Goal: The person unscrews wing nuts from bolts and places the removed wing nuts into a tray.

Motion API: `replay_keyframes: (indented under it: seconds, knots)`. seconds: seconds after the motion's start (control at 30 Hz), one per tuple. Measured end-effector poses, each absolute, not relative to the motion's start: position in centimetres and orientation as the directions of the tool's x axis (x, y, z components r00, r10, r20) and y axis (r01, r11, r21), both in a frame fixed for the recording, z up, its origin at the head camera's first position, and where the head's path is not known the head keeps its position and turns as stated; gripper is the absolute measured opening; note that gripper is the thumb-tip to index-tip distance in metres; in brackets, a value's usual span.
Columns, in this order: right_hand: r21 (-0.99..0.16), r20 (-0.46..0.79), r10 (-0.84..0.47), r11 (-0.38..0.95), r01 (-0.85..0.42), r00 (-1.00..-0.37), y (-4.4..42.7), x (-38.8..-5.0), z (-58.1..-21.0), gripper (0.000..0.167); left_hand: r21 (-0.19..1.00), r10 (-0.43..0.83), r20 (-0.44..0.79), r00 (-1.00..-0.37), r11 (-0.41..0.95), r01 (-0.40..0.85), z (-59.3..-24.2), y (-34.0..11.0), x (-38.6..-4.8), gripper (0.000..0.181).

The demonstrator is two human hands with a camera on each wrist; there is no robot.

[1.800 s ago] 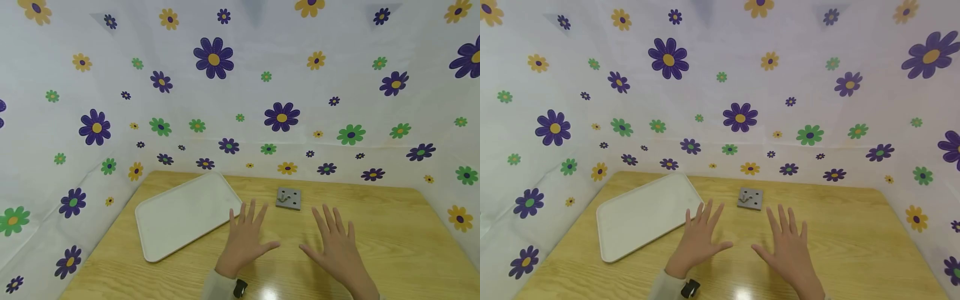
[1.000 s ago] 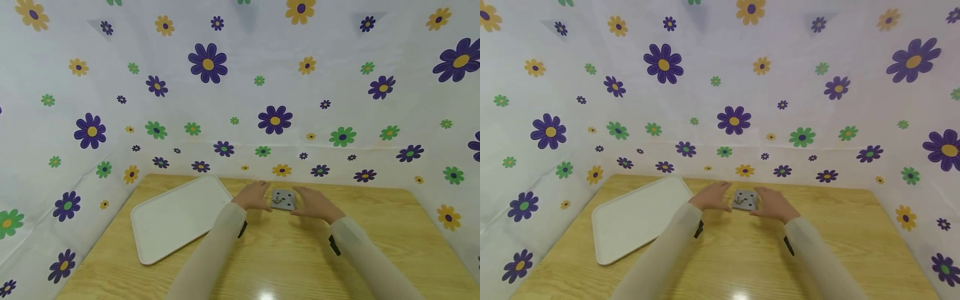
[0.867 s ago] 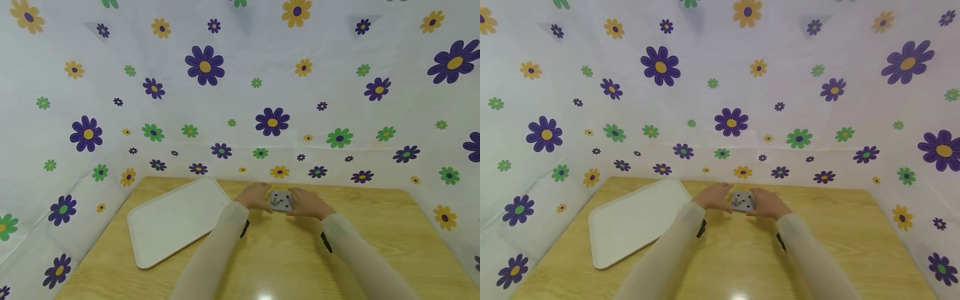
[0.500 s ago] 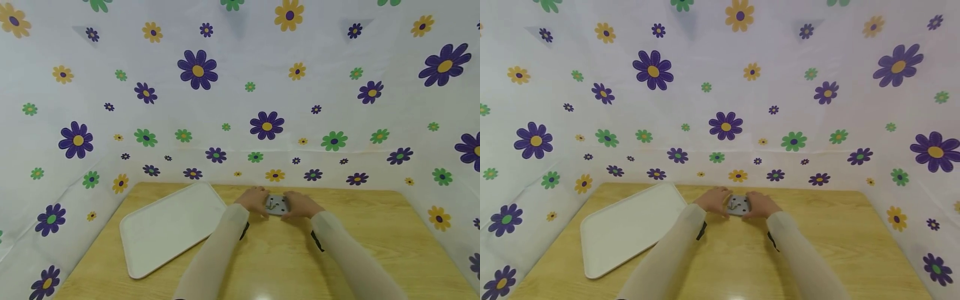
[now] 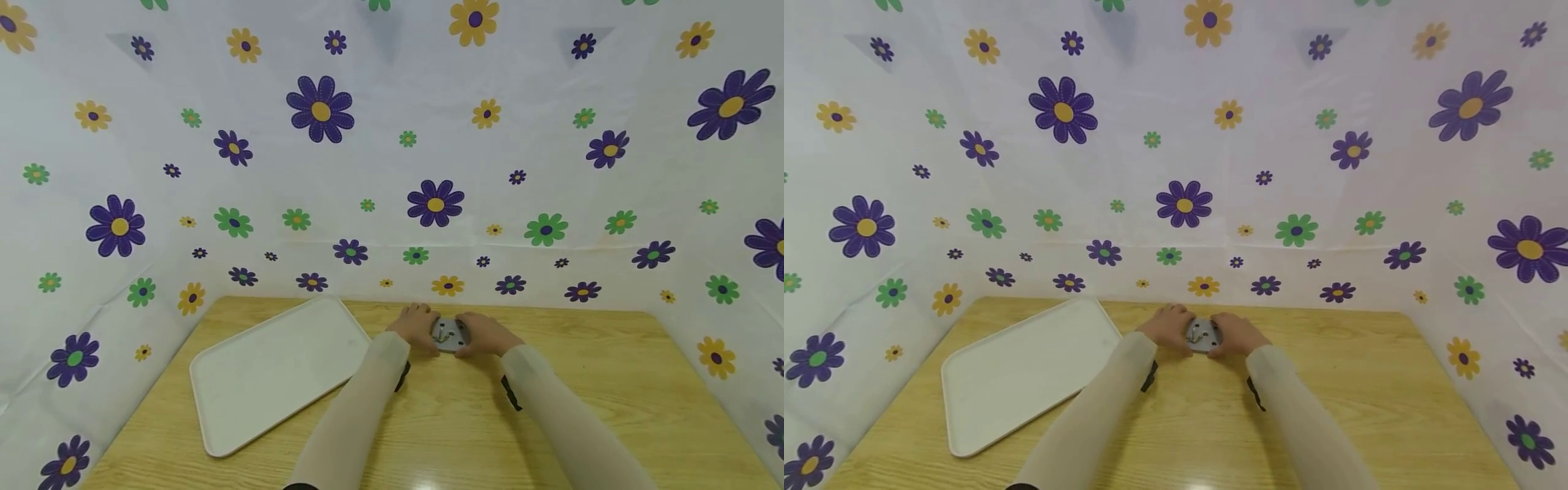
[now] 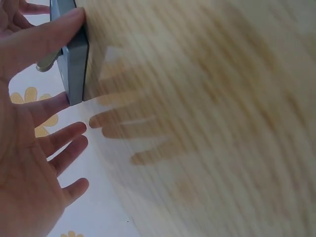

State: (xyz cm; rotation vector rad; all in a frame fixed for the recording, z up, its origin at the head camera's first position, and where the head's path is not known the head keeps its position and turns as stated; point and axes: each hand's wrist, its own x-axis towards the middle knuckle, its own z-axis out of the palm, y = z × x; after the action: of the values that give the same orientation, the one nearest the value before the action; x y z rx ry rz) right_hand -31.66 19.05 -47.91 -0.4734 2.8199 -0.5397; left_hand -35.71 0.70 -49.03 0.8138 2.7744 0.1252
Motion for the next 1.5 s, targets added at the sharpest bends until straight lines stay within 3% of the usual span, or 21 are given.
replay_keyframes:
  seconds: [0.23, 0.53, 0.83, 1.07, 1.2, 1.37, 1.5]
  knots:
    - [-0.409, -0.128, -0.369, 0.865, -0.291, -0.92, 19.1, -30.6, -48.1, 0.079, 0.18, 0.6, -0.139, -0.788, 0.797, 0.576, -49.3, 0.4, -35.1, 0.072]
    - [-0.358, -0.025, -0.391, 0.863, -0.357, -0.92, 19.3, -27.6, -47.5, 0.079, 0.141, 0.642, -0.081, -0.763, 0.765, 0.629, -48.7, -0.4, -32.9, 0.084]
    - [-0.31, 0.173, -0.431, 0.83, -0.464, -0.886, 19.7, -22.3, -42.8, 0.08, 0.074, 0.675, 0.042, -0.736, 0.733, 0.676, -43.3, -1.0, -27.4, 0.081]
    - [-0.281, 0.244, -0.469, 0.804, -0.524, -0.849, 19.8, -18.0, -38.7, 0.084, 0.009, 0.707, 0.132, -0.695, 0.7, 0.714, -38.6, -1.7, -22.4, 0.083]
    - [-0.265, 0.265, -0.506, 0.781, -0.566, -0.821, 19.7, -16.1, -36.5, 0.084, -0.031, 0.718, 0.244, -0.652, 0.678, 0.734, -37.1, -2.4, -20.1, 0.083]
    - [-0.23, 0.31, -0.56, 0.74, -0.632, -0.768, 19.6, -14.3, -34.7, 0.084, -0.07, 0.697, 0.455, -0.555, 0.649, 0.758, -36.2, -3.2, -18.2, 0.084]
    - [-0.19, 0.347, -0.592, 0.716, -0.672, -0.728, 19.5, -13.7, -34.0, 0.088, -0.059, 0.67, 0.537, -0.513, 0.636, 0.769, -35.7, -3.6, -17.4, 0.084]
